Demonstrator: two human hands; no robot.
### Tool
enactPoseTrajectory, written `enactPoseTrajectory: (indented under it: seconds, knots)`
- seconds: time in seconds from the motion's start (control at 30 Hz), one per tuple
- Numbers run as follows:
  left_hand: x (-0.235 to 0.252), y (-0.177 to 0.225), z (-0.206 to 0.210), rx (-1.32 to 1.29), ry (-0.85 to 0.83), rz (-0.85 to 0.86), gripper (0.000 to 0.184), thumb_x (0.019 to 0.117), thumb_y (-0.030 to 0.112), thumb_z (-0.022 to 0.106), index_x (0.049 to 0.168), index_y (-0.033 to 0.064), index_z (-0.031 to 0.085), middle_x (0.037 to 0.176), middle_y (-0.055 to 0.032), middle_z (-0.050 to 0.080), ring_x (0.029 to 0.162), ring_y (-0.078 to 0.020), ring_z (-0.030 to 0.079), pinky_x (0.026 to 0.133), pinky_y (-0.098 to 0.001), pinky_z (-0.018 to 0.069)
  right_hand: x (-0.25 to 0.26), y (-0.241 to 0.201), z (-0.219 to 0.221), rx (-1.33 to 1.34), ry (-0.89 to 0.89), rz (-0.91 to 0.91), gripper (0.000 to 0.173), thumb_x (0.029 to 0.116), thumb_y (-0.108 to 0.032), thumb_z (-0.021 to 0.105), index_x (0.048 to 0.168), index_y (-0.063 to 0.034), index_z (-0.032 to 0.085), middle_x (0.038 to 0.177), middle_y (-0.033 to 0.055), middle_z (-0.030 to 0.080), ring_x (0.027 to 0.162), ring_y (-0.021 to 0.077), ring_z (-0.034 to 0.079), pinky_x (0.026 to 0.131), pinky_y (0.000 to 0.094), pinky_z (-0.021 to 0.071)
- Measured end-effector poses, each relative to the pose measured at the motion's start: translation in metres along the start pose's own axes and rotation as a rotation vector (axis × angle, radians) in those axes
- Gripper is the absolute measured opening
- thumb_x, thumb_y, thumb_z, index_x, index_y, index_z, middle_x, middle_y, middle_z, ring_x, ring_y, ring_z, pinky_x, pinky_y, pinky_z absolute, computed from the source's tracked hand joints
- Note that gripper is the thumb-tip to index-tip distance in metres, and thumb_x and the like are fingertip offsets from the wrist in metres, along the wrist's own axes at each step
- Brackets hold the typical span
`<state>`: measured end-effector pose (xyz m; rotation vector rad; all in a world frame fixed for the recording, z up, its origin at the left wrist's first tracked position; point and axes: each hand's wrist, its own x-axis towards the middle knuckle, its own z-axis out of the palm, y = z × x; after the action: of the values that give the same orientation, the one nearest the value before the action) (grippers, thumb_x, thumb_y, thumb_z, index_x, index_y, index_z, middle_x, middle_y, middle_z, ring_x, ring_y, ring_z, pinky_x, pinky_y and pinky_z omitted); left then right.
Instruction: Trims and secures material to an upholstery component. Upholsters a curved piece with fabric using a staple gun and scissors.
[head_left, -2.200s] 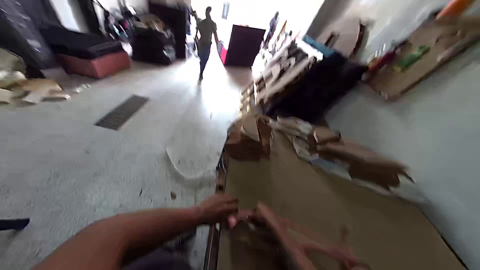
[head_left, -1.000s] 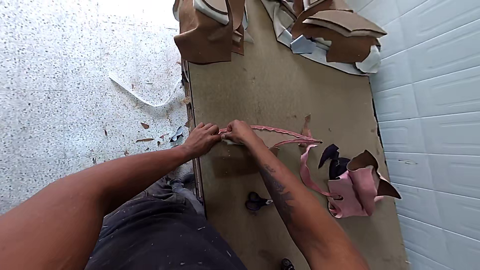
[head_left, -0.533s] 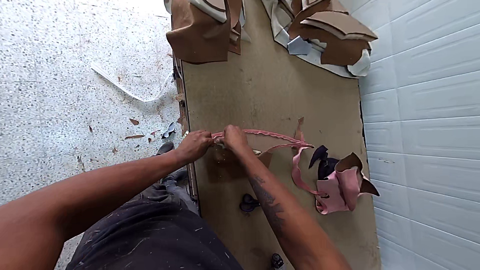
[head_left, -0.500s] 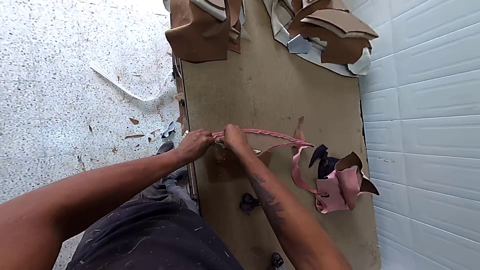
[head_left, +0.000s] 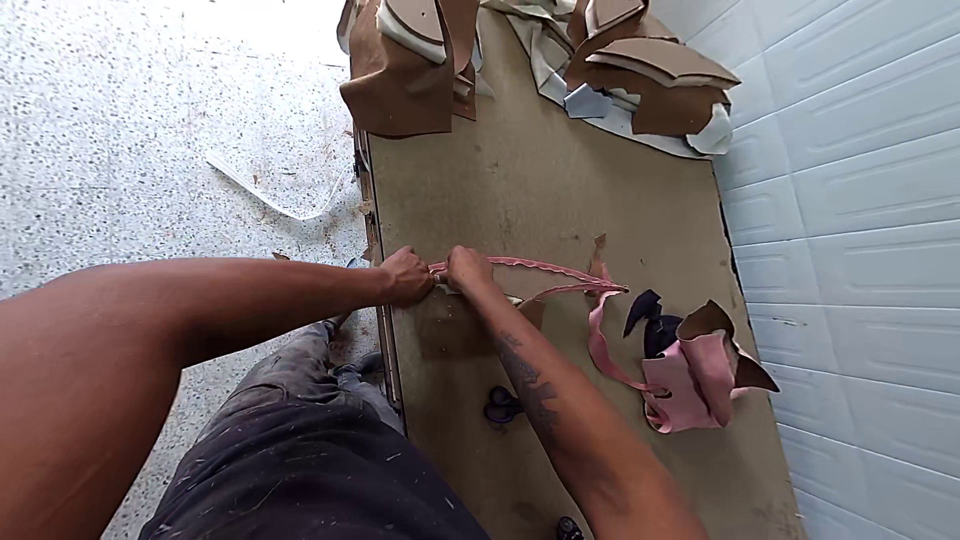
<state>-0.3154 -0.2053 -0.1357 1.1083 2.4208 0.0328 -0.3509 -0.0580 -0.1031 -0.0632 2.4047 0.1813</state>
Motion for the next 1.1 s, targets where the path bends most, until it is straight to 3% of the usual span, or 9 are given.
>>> enactPoseTrajectory:
  seconds: [0.2, 0.3, 0.4, 0.67, 0.73, 0.83, 0.9, 0.97, 1.1]
  knots:
    - [0.000, -0.013, -0.007, -0.009, 0.074, 0.148, 0.029, 0.0953, 0.035, 0.060, 0.082, 0.0106, 0.066, 0.083, -0.0068, 0.068, 0.085, -0.0267, 0.068, 0.085, -0.0511, 0.0496, -0.013, -0.003, 0.008, 0.065, 0.051, 0.048, 0.028, 0.0861, -0.039, 0.076, 0.095, -0.0129, 0.073, 0.100, 0.0131, 0.073, 0.097, 0.0338, 0.071, 0.073, 0.0581, 0.0563]
    - [0.006, -0.029, -0.010, -0.087, 0.089, 0.108, 0.033, 0.0971, 0.040, 0.057, 0.082, 0.0121, 0.067, 0.086, -0.0073, 0.069, 0.086, -0.0293, 0.069, 0.076, -0.0552, 0.0537, -0.012, -0.005, 0.002, 0.051, 0.019, 0.040, 0.031, 0.0874, -0.039, 0.075, 0.097, -0.0100, 0.073, 0.104, 0.0153, 0.072, 0.100, 0.0352, 0.070, 0.075, 0.0594, 0.0561]
    - [0.016, -0.051, -0.012, -0.160, 0.012, 0.096, 0.034, 0.1009, 0.042, 0.055, 0.086, 0.0158, 0.069, 0.089, -0.0055, 0.069, 0.086, -0.0294, 0.069, 0.068, -0.0572, 0.0544, -0.011, -0.008, -0.005, 0.040, -0.035, 0.047, 0.028, 0.0873, -0.034, 0.075, 0.095, -0.0075, 0.071, 0.105, 0.0159, 0.072, 0.101, 0.0355, 0.069, 0.076, 0.0592, 0.0556]
    - [0.045, -0.068, -0.031, -0.118, -0.213, 0.105, 0.032, 0.0948, 0.053, 0.066, 0.095, 0.0221, 0.075, 0.089, -0.0043, 0.072, 0.089, -0.0285, 0.070, 0.073, -0.0590, 0.0554, -0.011, 0.001, 0.010, 0.184, 0.052, 0.028, 0.021, 0.0948, -0.031, 0.067, 0.100, -0.0108, 0.072, 0.100, 0.0147, 0.072, 0.097, 0.0356, 0.071, 0.076, 0.0588, 0.0564]
    - [0.051, -0.066, -0.039, -0.088, -0.275, 0.148, 0.029, 0.0954, 0.049, 0.067, 0.096, 0.0204, 0.075, 0.091, -0.0058, 0.072, 0.090, -0.0294, 0.071, 0.074, -0.0601, 0.0555, -0.028, 0.009, 0.039, 0.409, 0.281, -0.032, 0.017, 0.0934, -0.028, 0.069, 0.101, -0.0128, 0.071, 0.094, 0.0101, 0.072, 0.091, 0.0299, 0.071, 0.077, 0.0543, 0.0575]
    - [0.060, -0.066, -0.048, -0.037, -0.364, 0.188, 0.028, 0.0968, 0.045, 0.067, 0.096, 0.0187, 0.074, 0.090, -0.0068, 0.072, 0.090, -0.0305, 0.070, 0.076, -0.0607, 0.0553, -0.109, 0.030, 0.101, 0.988, 0.581, 0.016, 0.032, 0.0976, -0.037, 0.071, 0.119, -0.0141, 0.068, 0.108, 0.0045, 0.072, 0.096, 0.0191, 0.071, 0.083, 0.0451, 0.0614]
    - [0.067, -0.067, -0.048, -0.051, -0.379, 0.202, 0.029, 0.0963, 0.047, 0.067, 0.092, 0.0199, 0.075, 0.087, -0.0053, 0.072, 0.087, -0.0286, 0.070, 0.074, -0.0594, 0.0552, -0.183, 0.060, 0.167, 1.201, 0.792, 0.296, 0.031, 0.0988, -0.032, 0.069, 0.124, -0.0135, 0.069, 0.115, 0.0011, 0.072, 0.101, 0.0147, 0.072, 0.087, 0.0390, 0.0637]
    - [0.068, -0.067, -0.045, -0.070, -0.394, 0.213, 0.028, 0.0968, 0.047, 0.068, 0.092, 0.0206, 0.075, 0.087, -0.0040, 0.071, 0.085, -0.0266, 0.070, 0.073, -0.0578, 0.0550, -0.269, 0.093, 0.253, 1.224, 0.953, 0.718, 0.033, 0.0992, -0.025, 0.068, 0.121, -0.0010, 0.067, 0.111, 0.0106, 0.072, 0.102, 0.0192, 0.071, 0.090, 0.0397, 0.0611]
    - [0.074, -0.069, -0.052, -0.063, -0.419, 0.228, 0.030, 0.0978, 0.049, 0.066, 0.094, 0.0213, 0.076, 0.087, -0.0022, 0.072, 0.085, -0.0240, 0.070, 0.077, -0.0561, 0.0556, -0.377, 0.149, 0.393, 0.957, 0.834, 1.228, 0.063, 0.0924, -0.038, 0.076, 0.135, 0.0040, 0.057, 0.124, 0.0247, 0.065, 0.115, 0.0335, 0.065, 0.101, 0.0499, 0.0535]
